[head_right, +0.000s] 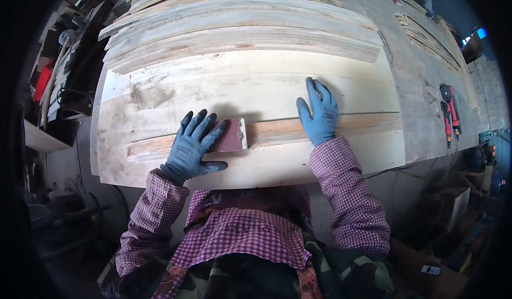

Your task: The person sands a long wooden plank on a workbench using a sanding block. They repeatedly rub the block along the plank's length and edges, occasionally lifting and repositioning the plank to access different areas.

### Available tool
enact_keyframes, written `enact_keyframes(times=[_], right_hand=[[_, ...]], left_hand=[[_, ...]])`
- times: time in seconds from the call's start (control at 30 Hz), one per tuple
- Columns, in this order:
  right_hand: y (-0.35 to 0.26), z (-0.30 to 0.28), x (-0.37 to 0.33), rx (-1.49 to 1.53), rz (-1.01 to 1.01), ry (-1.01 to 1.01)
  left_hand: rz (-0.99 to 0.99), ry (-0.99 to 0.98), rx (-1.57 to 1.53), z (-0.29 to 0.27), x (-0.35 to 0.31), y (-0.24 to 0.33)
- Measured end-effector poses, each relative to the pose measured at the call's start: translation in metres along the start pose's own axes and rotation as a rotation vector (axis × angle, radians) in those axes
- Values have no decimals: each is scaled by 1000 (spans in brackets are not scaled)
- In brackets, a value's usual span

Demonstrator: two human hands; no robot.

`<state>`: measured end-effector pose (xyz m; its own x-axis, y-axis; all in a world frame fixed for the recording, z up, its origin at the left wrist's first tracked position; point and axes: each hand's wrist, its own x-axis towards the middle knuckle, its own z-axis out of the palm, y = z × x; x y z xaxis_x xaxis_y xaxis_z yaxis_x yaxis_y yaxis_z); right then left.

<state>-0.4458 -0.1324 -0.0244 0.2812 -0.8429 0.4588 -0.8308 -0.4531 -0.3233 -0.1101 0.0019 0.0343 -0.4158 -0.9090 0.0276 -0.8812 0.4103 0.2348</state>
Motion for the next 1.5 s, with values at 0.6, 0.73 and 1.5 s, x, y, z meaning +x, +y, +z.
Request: enact_keyframes(times=[0.6,0.73,1.5], right_hand=[[87,5,-25,-419,66,-237],[87,1,-27,-426,56,-233],[101,5,-29,-420,17,-222]], left_hand=[[-190,141,-79,65,86,80],[-634,257,192,29,-28,-18],[-765,362,251,9,-136,-55]])
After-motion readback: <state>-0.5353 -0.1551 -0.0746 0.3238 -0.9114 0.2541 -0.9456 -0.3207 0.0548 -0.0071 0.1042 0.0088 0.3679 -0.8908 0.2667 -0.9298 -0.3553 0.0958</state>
